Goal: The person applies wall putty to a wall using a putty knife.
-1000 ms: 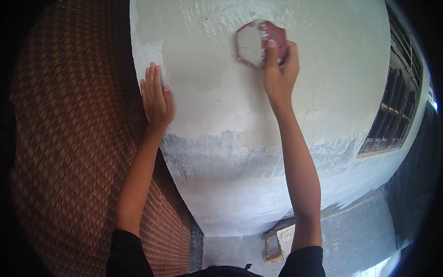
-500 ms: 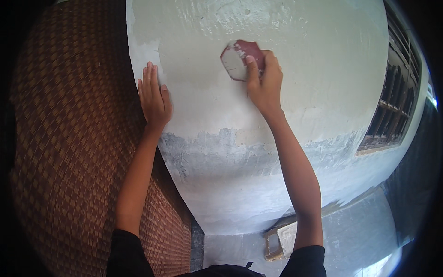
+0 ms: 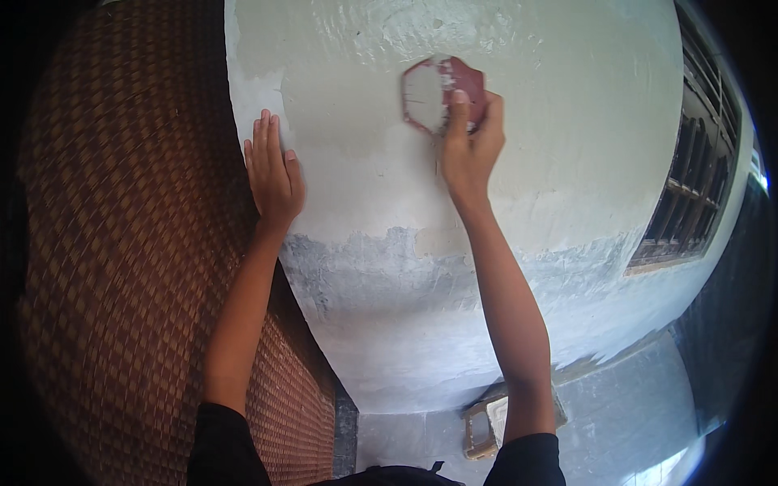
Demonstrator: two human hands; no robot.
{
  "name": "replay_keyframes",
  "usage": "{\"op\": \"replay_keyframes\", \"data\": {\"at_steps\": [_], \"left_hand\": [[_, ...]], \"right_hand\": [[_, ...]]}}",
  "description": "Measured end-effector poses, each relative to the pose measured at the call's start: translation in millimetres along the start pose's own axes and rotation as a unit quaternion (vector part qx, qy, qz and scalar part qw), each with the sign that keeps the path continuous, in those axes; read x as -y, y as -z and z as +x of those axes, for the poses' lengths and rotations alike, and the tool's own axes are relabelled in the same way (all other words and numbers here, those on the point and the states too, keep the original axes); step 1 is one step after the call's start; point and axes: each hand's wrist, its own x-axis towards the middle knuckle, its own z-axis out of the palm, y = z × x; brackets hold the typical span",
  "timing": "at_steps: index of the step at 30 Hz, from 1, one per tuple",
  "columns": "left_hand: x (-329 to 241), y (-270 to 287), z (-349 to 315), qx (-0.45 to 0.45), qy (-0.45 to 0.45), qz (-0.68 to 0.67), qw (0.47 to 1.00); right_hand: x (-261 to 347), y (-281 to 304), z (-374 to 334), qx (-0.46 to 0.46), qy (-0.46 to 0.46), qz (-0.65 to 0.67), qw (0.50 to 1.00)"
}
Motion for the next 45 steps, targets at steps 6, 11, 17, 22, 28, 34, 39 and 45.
{"op": "replay_keyframes", "data": {"at_steps": [6, 11, 17, 22, 28, 34, 39, 45], "left_hand": [[2, 3, 0, -0.005, 0.006, 0.003, 1.0], [0, 2, 0, 0.002, 0.003, 0.005, 1.0], [3, 4, 0, 0.003, 0.005, 0.006, 1.0], [1, 2, 0, 0.0, 0.003, 0.009, 1.0], [2, 1, 0, -0.001, 0.002, 0.01, 1.0], [3, 2, -1, -0.004, 0.0, 0.003, 1.0], [2, 2, 0, -0.007, -0.001, 0.01, 1.0], [1, 2, 0, -0.004, -0.002, 0.009, 1.0]], "right_hand": [[2, -35, -6, 0.104, 0.117, -0.13, 0.979], [5, -11, 23, -0.086, -0.023, -0.094, 0.992], [8, -19, -12, 0.086, 0.101, -0.124, 0.983], [3, 1, 3, -0.062, -0.011, -0.103, 0.993], [-8, 0, -14, 0.083, 0.105, -0.153, 0.979], [2, 2, -13, -0.019, 0.007, -0.062, 0.998], [-1, 2, -17, 0.03, 0.019, -0.128, 0.991], [-7, 4, -21, 0.066, 0.067, -0.15, 0.984]]}}
